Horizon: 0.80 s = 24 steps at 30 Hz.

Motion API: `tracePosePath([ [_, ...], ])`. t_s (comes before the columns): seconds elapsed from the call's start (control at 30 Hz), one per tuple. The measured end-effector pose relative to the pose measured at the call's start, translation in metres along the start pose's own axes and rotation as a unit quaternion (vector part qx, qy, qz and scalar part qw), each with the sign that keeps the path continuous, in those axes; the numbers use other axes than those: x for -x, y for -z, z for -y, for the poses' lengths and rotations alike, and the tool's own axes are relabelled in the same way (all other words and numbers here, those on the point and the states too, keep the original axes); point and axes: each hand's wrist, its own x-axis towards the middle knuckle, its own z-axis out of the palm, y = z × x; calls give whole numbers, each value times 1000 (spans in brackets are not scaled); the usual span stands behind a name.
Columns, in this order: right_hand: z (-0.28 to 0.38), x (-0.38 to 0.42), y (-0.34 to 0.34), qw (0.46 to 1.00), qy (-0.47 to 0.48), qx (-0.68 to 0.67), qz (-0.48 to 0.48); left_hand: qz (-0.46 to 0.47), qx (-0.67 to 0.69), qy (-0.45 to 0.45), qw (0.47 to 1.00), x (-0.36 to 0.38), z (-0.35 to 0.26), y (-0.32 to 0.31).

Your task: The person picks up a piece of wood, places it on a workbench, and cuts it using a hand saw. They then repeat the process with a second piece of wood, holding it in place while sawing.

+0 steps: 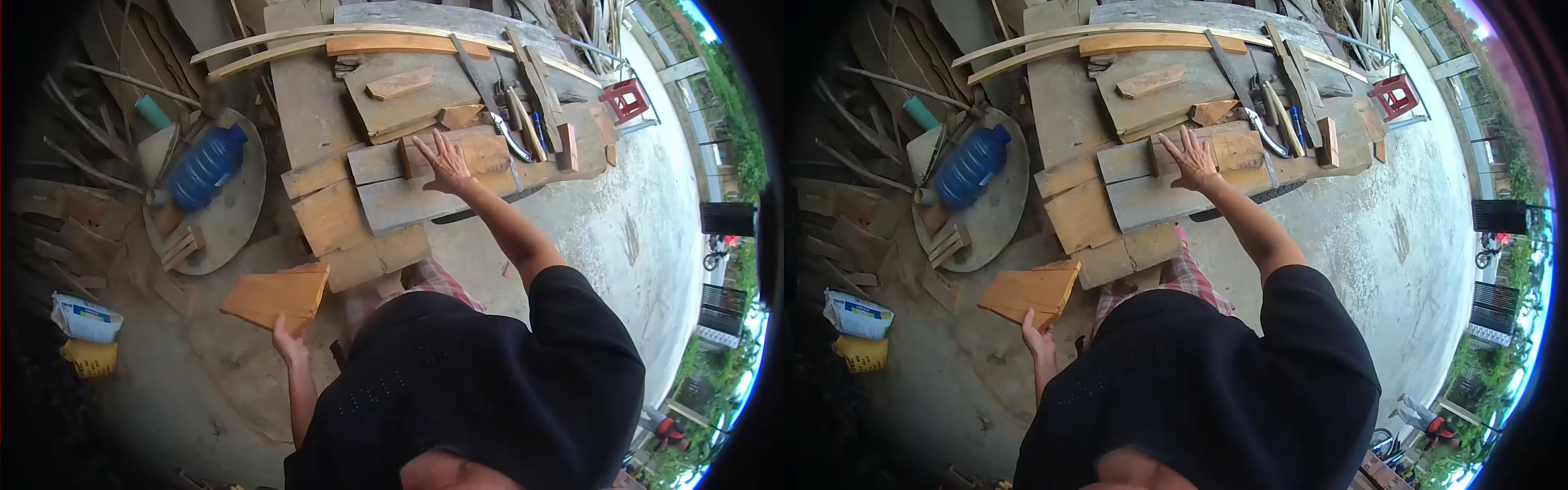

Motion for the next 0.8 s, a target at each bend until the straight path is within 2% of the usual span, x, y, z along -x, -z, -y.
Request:
tracePosePath([
  [0.07,-1,-16,10,997,38,70,24,-38,-3,8,999,-11,5,0],
  [0.1,8,-16,-11,997,71,18,39,-93,-32,-35,995,25,-22,15],
  [0.2,-34,-47,-1,988,128,69,59,-118,-28,-49,991,22,0,-28],
  [0.27,-40,-50,1,984,148,61,80,-130,-22,-50,990,24,5,-35],
  [0.37,-55,-56,-7,981,185,-14,48,-133,-18,-49,990,27,5,-40],
  [0.43,-55,-53,1,984,158,-74,28,-137,-23,-62,988,37,1,-48],
  [0.47,-58,-48,10,977,130,-169,5,-149,-12,-66,987,43,1,-53],
  [0.5,-66,-43,20,977,121,-178,3,-147,-23,-70,986,48,2,-63],
  [0.57,-78,-34,39,929,7,-371,-3,-208,-32,-72,975,59,2,-76],
  [0.67,-139,-18,59,895,-78,-435,-61,-220,-38,-76,972,55,9,-82],
  [0.8,-251,-10,65,920,-243,-265,-154,-244,-35,-110,963,78,15,-113],
])
